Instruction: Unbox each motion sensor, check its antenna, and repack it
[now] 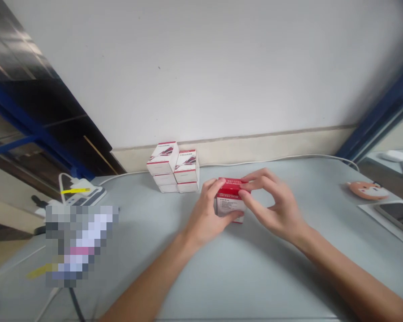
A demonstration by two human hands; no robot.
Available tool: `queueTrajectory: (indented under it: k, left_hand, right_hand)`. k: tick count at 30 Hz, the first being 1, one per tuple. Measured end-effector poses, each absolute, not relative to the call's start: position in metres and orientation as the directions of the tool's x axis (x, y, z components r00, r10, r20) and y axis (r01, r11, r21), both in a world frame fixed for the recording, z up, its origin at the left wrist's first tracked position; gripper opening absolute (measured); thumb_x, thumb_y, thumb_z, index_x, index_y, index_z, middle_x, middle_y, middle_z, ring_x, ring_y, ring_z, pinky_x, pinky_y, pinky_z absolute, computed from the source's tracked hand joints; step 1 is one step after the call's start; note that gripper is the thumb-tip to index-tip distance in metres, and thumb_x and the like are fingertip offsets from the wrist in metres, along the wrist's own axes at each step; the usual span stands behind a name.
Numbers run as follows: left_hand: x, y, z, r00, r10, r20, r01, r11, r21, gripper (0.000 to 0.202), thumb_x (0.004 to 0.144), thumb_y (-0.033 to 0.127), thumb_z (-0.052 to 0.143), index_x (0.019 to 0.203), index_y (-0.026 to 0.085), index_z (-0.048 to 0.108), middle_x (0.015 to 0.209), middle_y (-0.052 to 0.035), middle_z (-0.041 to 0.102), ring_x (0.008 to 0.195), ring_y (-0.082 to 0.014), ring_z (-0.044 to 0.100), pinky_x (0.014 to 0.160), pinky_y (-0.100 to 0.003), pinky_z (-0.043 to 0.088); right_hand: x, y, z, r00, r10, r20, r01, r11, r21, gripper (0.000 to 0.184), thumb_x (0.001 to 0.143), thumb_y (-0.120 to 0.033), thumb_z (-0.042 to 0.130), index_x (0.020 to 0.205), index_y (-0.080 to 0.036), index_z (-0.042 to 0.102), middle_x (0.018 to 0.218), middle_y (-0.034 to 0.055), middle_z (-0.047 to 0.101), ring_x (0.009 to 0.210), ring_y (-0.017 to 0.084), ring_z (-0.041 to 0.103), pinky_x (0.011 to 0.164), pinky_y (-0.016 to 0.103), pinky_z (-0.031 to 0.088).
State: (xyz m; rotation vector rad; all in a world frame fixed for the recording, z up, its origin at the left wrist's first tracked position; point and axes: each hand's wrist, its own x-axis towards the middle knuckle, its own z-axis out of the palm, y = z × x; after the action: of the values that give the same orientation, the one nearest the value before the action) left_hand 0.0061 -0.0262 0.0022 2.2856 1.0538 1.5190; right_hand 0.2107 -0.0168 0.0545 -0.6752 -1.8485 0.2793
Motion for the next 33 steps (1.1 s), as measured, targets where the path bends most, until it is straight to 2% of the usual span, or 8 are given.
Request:
queueTrajectory:
  k: [10,12,15,19,22,28,31,33]
  left_hand:
    - [0.001,-0.024,-0.006,0.203,0.65,0.733,0.399,-0.738,0.544,0.074,0.089,0.036,0.083,0.147,0.042,0.039,0.147,-0.0098,0.044,0.128,-0.0253,0.064,0.101,-0.044,0.06]
    - [0.003,-0.02,-0.006,0.066,0.659,0.749,0.35,-0.718,0.601,0.073,0.083,0.038,0.089,0.141,0.039,0.045,0.143,-0.0081,0.049,0.128,-0.0258,0.065,0.102,-0.044,0.059]
    - [0.005,-0.015,0.004,-0.213,0.748,0.629,0.152,-0.61,0.778,0.072,0.082,0.044,0.089,0.136,0.034,0.043,0.139,-0.0098,0.058,0.119,-0.0249,0.07,0.095,-0.038,0.062]
    - [-0.005,-0.011,0.02,-0.281,0.815,0.507,0.007,-0.526,0.85,0.069,0.088,0.05,0.082,0.139,0.032,0.039,0.142,-0.0139,0.062,0.115,-0.0241,0.072,0.093,-0.036,0.061]
    - [-0.018,-0.01,0.028,-0.229,0.788,0.571,0.229,-0.527,0.818,0.059,0.099,0.05,0.067,0.149,0.03,0.043,0.137,-0.0135,0.065,0.115,-0.024,0.069,0.093,-0.036,0.06]
    - [-0.055,-0.005,0.042,-0.271,0.477,0.836,0.735,-0.458,0.5,0.044,0.106,0.031,0.048,0.148,0.026,0.06,0.137,-0.0128,0.056,0.133,-0.0258,0.055,0.115,-0.042,0.045]
    - [-0.087,0.008,0.039,-0.665,0.323,0.673,0.581,-0.342,0.738,0.043,0.101,0.025,0.049,0.141,0.022,0.062,0.141,-0.0142,0.053,0.135,-0.0274,0.052,0.119,-0.044,0.04]
    - [-0.11,0.021,0.032,-0.798,0.455,0.395,0.253,-0.343,0.905,0.048,0.099,0.025,0.049,0.146,0.026,0.055,0.15,-0.0106,0.05,0.144,-0.0258,0.045,0.126,-0.044,0.031]
  right_hand:
    - [0.231,-0.013,0.05,-0.512,0.573,0.64,0.253,0.813,-0.525,0.022,0.098,-0.03,0.07,0.12,-0.029,0.065,0.132,0.0109,0.055,0.122,0.029,0.061,0.103,0.047,0.055]
    - [0.23,-0.012,0.041,-0.479,0.645,0.595,0.271,0.753,-0.599,0.044,0.098,-0.033,0.071,0.14,-0.033,0.057,0.146,0.0123,0.046,0.126,0.029,0.061,0.106,0.049,0.056]
    - [0.221,-0.011,0.024,-0.496,0.725,0.477,0.276,0.653,-0.706,0.09,0.094,-0.038,0.076,0.166,-0.038,0.022,0.162,0.0155,0.036,0.124,0.03,0.065,0.105,0.053,0.059]
    - [0.206,-0.012,0.013,-0.445,0.731,0.516,0.165,0.634,-0.756,0.064,0.1,-0.032,0.069,0.156,-0.037,0.038,0.146,0.0099,0.061,0.113,0.025,0.072,0.101,0.048,0.062]
    - [0.196,-0.013,0.019,-0.241,0.676,0.696,0.221,0.737,-0.639,0.056,0.097,-0.026,0.073,0.147,-0.034,0.051,0.138,0.0092,0.067,0.103,0.023,0.074,0.09,0.042,0.065]
    - [0.15,0.009,0.041,-0.096,0.286,0.953,0.534,0.823,-0.193,0.06,0.092,-0.02,0.077,0.147,-0.034,0.057,0.123,0.0097,0.069,0.103,0.024,0.072,0.088,0.039,0.064]
    - [0.108,0.029,0.045,-0.24,0.376,0.895,0.635,0.758,-0.148,0.051,0.1,-0.024,0.068,0.149,-0.031,0.056,0.124,0.0104,0.068,0.099,0.023,0.072,0.074,0.034,0.064]
    - [0.083,0.041,0.045,-0.341,0.463,0.818,0.7,0.706,-0.108,0.051,0.102,-0.02,0.06,0.152,-0.031,0.054,0.128,0.012,0.067,0.11,0.027,0.068,0.075,0.037,0.064]
